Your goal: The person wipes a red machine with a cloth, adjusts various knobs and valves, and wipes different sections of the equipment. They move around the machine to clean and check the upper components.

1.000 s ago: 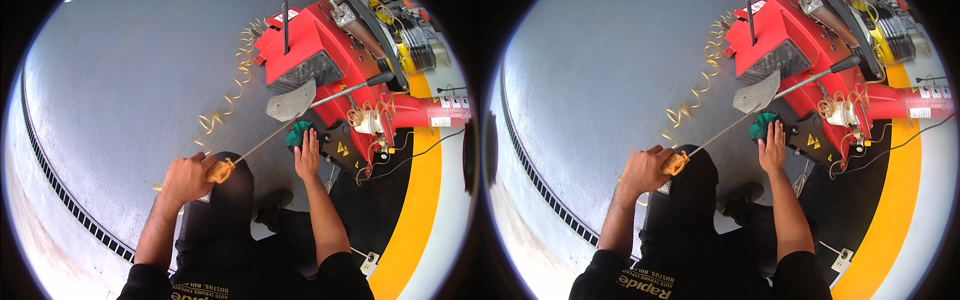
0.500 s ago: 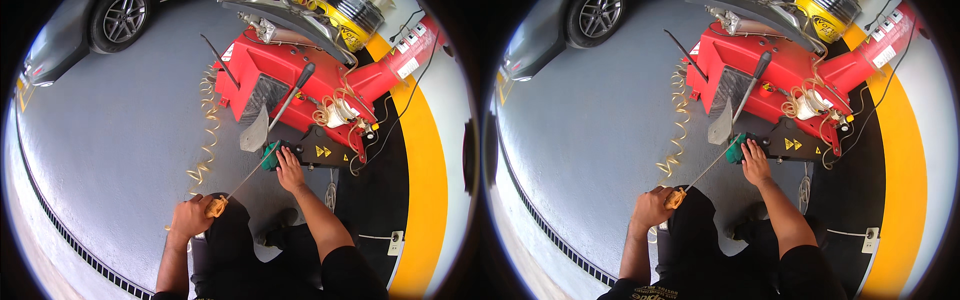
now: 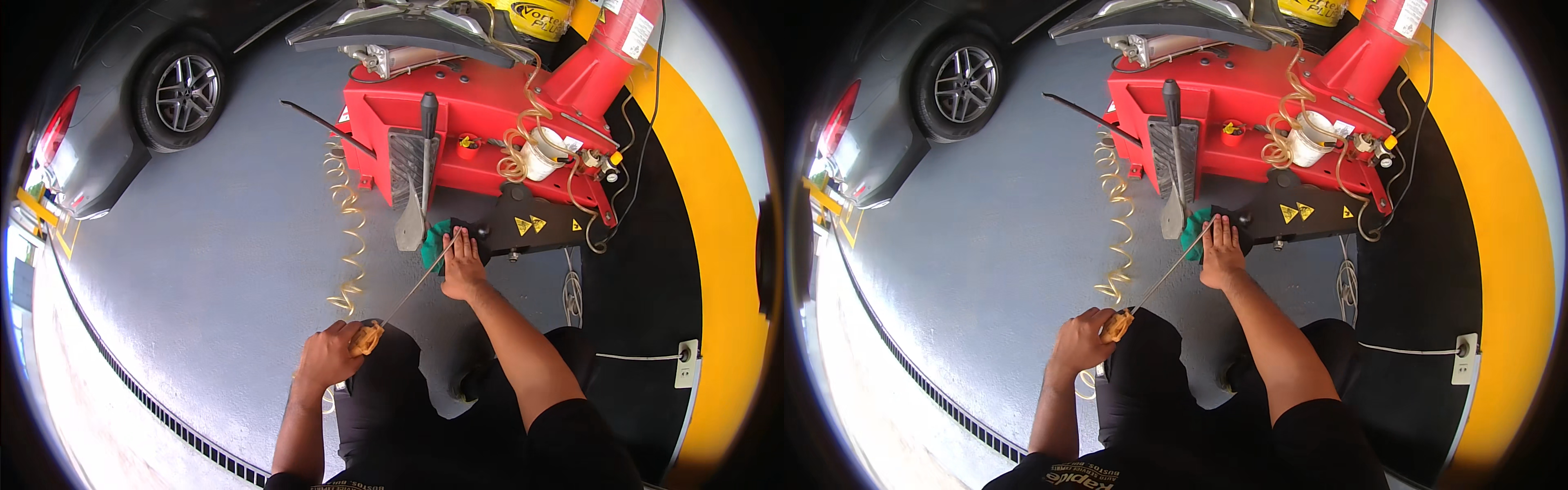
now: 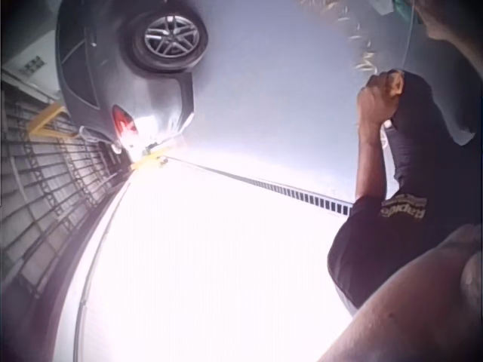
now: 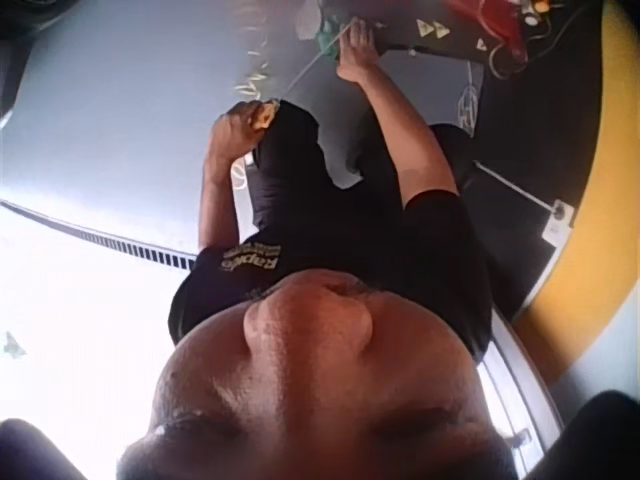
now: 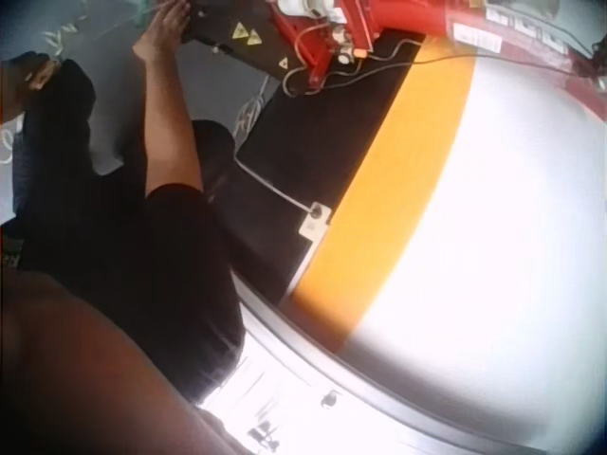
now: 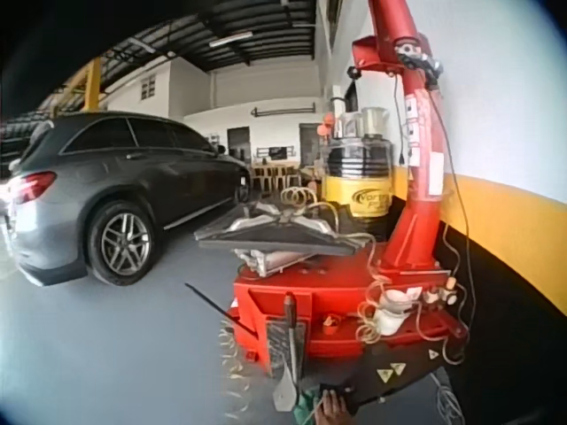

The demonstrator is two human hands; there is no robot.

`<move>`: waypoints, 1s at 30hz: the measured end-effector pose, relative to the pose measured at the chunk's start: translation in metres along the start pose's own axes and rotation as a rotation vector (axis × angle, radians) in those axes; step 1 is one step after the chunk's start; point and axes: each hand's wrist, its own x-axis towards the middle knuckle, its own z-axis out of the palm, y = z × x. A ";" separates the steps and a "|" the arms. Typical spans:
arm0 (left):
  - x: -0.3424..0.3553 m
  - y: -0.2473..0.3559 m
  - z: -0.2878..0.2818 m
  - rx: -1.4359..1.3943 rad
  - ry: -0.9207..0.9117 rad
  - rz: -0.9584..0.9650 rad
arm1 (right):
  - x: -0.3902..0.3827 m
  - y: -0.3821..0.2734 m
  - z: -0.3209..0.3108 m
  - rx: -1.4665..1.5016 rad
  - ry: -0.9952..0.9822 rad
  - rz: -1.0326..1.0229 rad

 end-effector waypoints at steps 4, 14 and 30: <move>0.002 -0.001 -0.006 0.007 0.002 0.002 | 0.008 -0.007 -0.014 -0.016 -0.118 0.023; 0.006 -0.001 -0.015 0.102 -0.086 0.007 | 0.063 -0.001 -0.049 0.005 -0.442 0.089; -0.091 0.094 -0.120 -0.016 -0.398 -0.359 | 0.018 0.057 -0.096 0.204 -0.242 -0.466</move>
